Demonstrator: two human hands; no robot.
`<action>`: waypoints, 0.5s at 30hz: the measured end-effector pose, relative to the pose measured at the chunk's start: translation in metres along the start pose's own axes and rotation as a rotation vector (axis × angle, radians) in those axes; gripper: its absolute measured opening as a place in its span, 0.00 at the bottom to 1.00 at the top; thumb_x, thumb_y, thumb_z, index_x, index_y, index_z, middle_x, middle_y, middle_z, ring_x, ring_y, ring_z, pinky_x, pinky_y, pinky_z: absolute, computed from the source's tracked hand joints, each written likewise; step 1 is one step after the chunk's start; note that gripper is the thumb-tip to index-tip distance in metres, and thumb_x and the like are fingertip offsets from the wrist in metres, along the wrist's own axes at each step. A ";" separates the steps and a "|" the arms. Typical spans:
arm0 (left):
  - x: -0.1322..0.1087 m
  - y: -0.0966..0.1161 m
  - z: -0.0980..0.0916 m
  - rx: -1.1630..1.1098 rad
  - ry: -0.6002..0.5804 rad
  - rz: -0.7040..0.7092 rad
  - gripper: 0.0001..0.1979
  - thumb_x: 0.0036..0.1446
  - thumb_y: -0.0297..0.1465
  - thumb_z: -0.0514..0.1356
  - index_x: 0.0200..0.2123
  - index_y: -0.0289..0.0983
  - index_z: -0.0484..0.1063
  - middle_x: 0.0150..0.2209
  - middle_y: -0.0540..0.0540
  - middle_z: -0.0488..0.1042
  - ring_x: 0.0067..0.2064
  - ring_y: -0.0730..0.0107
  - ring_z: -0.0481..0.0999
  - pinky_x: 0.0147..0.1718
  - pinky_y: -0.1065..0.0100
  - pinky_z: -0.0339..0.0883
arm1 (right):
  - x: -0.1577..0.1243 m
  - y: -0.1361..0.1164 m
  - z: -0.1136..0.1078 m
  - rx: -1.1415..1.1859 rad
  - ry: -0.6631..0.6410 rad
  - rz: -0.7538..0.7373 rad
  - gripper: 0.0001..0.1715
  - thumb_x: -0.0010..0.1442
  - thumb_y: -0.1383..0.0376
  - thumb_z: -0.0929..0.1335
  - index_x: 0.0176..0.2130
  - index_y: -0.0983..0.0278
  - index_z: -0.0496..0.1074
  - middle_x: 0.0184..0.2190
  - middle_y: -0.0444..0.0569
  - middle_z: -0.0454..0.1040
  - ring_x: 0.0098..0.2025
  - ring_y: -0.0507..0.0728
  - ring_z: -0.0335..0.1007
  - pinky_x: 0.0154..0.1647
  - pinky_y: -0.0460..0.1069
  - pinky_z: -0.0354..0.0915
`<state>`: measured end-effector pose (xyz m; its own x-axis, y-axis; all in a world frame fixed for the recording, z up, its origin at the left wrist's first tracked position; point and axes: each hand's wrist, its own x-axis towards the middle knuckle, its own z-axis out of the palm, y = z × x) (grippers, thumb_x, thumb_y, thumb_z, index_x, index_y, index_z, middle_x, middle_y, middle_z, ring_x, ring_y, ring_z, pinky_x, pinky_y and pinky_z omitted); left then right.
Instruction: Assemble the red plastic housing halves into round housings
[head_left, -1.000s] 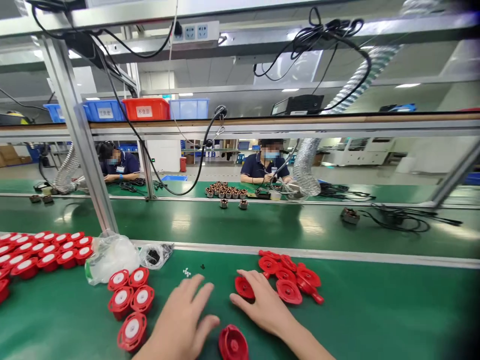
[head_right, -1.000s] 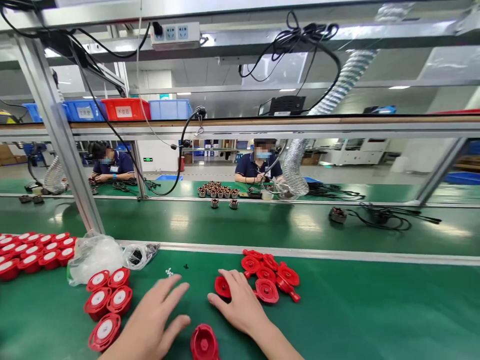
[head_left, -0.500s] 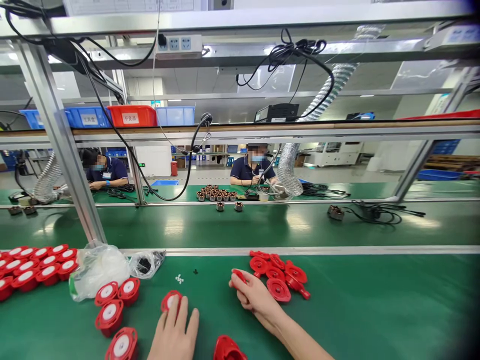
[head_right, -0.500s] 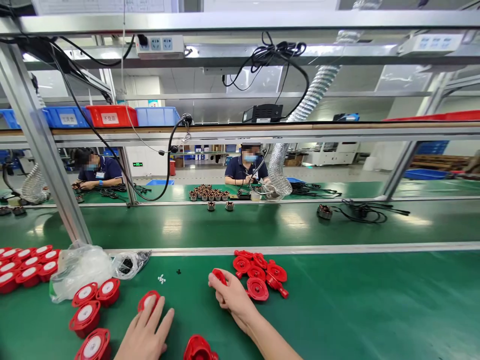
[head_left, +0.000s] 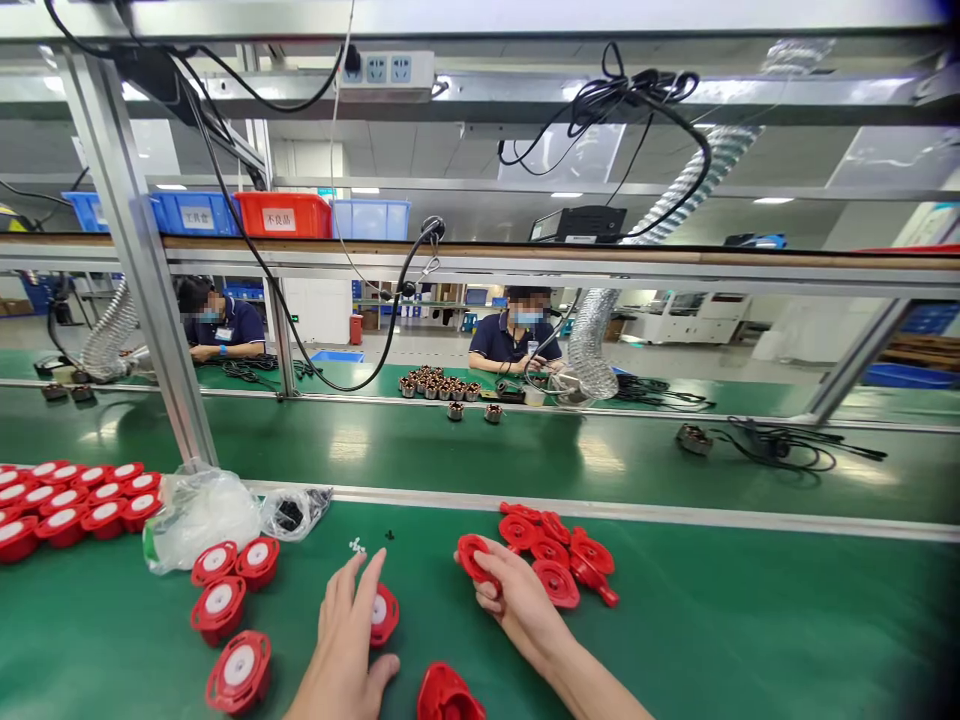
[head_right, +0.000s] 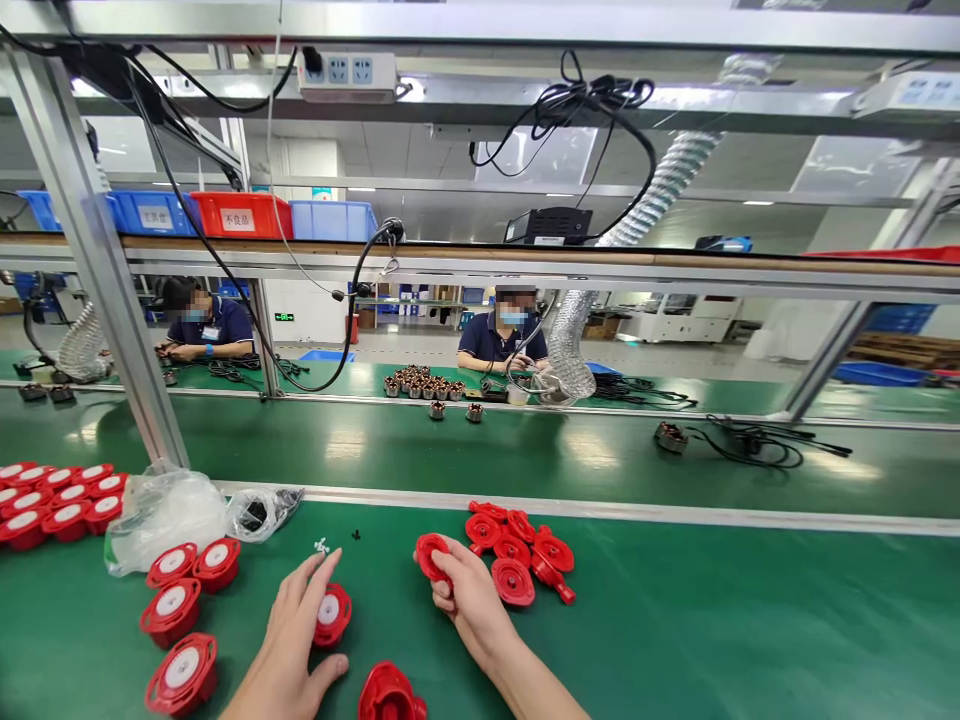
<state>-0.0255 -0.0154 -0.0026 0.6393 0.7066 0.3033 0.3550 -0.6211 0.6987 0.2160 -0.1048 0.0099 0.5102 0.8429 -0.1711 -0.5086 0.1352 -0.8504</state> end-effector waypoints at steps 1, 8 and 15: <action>0.001 0.000 0.000 -0.032 -0.039 -0.040 0.45 0.50 0.19 0.60 0.71 0.46 0.54 0.69 0.39 0.59 0.70 0.48 0.58 0.67 0.42 0.56 | 0.000 -0.001 0.000 -0.014 -0.004 -0.016 0.23 0.47 0.60 0.80 0.40 0.68 0.77 0.36 0.56 0.80 0.20 0.44 0.51 0.21 0.41 0.44; 0.021 0.013 0.009 -0.652 -0.188 -0.235 0.38 0.48 0.36 0.73 0.61 0.35 0.66 0.49 0.39 0.77 0.47 0.55 0.78 0.52 0.57 0.72 | -0.003 0.001 0.005 0.086 -0.004 -0.001 0.20 0.50 0.61 0.78 0.41 0.66 0.76 0.35 0.51 0.78 0.23 0.48 0.59 0.23 0.42 0.55; 0.024 0.019 0.008 -1.147 -0.319 -0.359 0.41 0.48 0.50 0.75 0.58 0.32 0.72 0.43 0.35 0.79 0.41 0.62 0.77 0.34 0.70 0.64 | -0.016 -0.003 0.008 0.028 -0.191 -0.024 0.30 0.49 0.66 0.75 0.53 0.64 0.75 0.34 0.51 0.76 0.35 0.57 0.71 0.34 0.50 0.69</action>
<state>0.0024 -0.0126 0.0126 0.8232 0.5620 -0.0805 -0.1542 0.3578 0.9210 0.2039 -0.1151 0.0190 0.3828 0.9224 -0.0512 -0.5185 0.1686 -0.8383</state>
